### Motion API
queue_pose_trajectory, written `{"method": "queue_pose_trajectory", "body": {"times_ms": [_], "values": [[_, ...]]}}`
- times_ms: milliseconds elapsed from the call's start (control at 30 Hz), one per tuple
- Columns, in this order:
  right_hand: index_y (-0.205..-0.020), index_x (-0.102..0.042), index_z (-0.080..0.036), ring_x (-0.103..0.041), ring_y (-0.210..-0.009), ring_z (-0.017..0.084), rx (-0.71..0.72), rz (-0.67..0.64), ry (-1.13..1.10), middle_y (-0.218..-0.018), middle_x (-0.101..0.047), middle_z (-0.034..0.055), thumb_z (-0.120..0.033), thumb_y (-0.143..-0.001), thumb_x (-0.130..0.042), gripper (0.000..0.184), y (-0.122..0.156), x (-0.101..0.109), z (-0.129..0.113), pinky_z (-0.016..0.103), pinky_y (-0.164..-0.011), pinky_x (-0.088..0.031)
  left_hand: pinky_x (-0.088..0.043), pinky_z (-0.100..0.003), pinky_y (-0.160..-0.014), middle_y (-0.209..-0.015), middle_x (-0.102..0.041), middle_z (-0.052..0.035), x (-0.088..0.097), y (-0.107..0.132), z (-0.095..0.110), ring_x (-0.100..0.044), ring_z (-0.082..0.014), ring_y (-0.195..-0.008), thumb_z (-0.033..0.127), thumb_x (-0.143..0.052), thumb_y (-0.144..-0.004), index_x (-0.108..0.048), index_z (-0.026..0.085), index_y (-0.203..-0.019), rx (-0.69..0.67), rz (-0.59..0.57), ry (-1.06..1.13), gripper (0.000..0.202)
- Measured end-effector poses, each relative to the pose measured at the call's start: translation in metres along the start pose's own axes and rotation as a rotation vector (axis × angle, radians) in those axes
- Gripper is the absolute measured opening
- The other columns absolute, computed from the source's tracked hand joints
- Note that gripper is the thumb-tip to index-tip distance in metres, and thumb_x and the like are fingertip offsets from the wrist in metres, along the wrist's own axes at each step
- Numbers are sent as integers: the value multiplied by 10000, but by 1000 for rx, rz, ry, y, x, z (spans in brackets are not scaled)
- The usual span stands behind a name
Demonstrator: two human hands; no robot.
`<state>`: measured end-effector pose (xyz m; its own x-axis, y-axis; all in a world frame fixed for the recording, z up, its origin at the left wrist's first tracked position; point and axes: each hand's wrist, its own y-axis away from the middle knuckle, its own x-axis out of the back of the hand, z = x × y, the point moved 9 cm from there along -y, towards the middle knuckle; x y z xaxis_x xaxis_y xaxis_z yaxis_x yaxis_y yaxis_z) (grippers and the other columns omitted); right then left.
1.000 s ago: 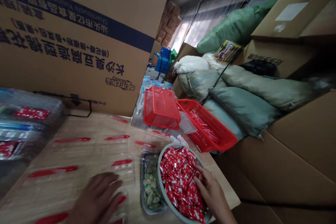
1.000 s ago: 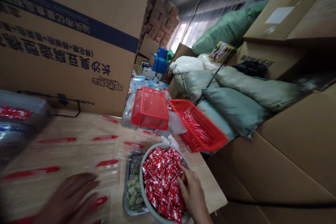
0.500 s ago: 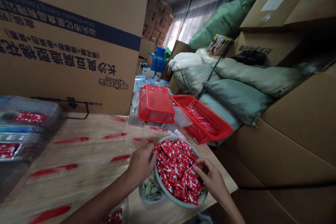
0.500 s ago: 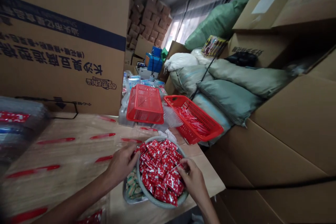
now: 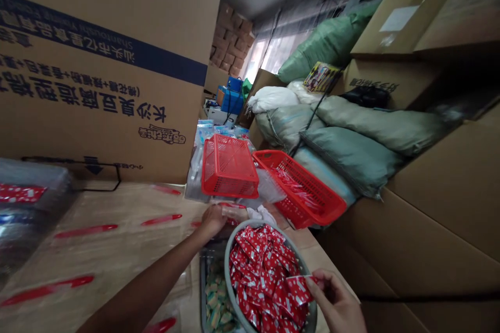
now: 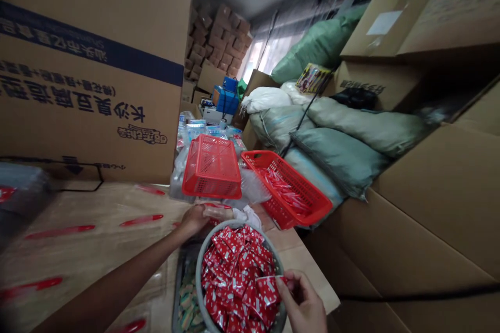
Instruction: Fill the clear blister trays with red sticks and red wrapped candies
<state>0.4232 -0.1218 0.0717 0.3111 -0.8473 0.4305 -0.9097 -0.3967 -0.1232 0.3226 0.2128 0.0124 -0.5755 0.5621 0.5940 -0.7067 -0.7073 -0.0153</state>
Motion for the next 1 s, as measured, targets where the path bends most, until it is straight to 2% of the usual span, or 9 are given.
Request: {"method": "queue_pose_trajectory", "body": {"times_ms": [100, 200, 267, 400, 500, 600, 733, 867, 1000], "values": [[-706, -604, -195, -508, -594, 163, 34, -8, 3, -608, -520, -13, -562, -621, -693, 387, 3, -1, -12, 233, -550, -444, -392, -343, -896, -1035, -631, -110, 17, 14, 3, -556, -248, -1043, 94, -579, -737, -636, 161, -913, -60, 8, -10, 197], [-687, -593, -194, -500, -582, 162, 82, -46, 3, -605, -511, -12, -555, -633, -684, 376, -2, -24, -36, 238, -539, -437, -431, -330, -795, -847, -661, -81, 38, 34, -10, -607, -241, -874, 131, -564, -728, -646, 150, -799, -53, -68, 20, 110], [-666, -574, -195, -489, -570, 160, 137, -66, -2, -593, -505, -12, -531, -643, -677, 353, -2, -55, -63, 242, -530, -431, -459, -294, -715, -777, -670, -56, 47, 53, -11, -619, -214, -786, 196, -564, -737, -647, 152, -768, -39, -162, 78, 99], [-703, -549, -201, -513, -601, 153, 309, -235, -26, -635, -531, -9, -439, -782, -566, 251, 14, -134, -127, 235, -547, -428, -494, -261, -658, -1046, -658, -57, 50, 103, 19, -634, -186, -816, 397, -586, -744, -566, 211, -1108, -71, -414, 612, 409], [-920, -603, -202, -584, -760, 180, 437, -469, 83, -833, -627, 33, -365, -880, -451, 226, 27, -174, -148, 263, -655, -464, -483, -255, -647, -892, -667, -45, 67, 112, 14, -617, -178, -774, 410, -592, -733, -592, 181, -949, -60, -287, 748, 315], [-1025, -617, -205, -577, -939, 251, 532, -421, 408, -1004, -638, 83, -260, -854, -463, 236, 13, -167, -134, 365, -827, -448, -465, -246, -602, -747, -651, -17, 73, 95, -17, -592, -154, -665, 283, -556, -714, -586, 160, -815, -30, -132, 545, 163], [-994, -641, -179, -579, -983, 276, 557, -444, 615, -1032, -651, 107, -152, -797, -471, 261, -6, -155, -97, 394, -882, -436, -472, -267, -660, -696, -658, -19, 42, 63, -38, -603, -173, -690, 90, -546, -619, -597, 149, -661, -45, -136, 394, 88], [-1006, -635, -177, -599, -972, 235, 530, -432, 528, -1029, -663, 93, -117, -805, -404, 312, -10, -143, -85, 362, -866, -461, -446, -381, -835, -781, -672, -63, 17, 51, -27, -597, -248, -844, 0, -540, -569, -659, 146, -682, -91, -110, 260, 219], [-1027, -621, -181, -600, -973, 229, 507, -346, 414, -1034, -656, 98, -176, -856, -380, 296, 0, -119, -94, 367, -858, -472, -393, -409, -921, -968, -651, -92, 28, 75, 6, -556, -271, -982, 87, -576, -666, -688, 166, -874, -210, -84, 241, 249]]}}
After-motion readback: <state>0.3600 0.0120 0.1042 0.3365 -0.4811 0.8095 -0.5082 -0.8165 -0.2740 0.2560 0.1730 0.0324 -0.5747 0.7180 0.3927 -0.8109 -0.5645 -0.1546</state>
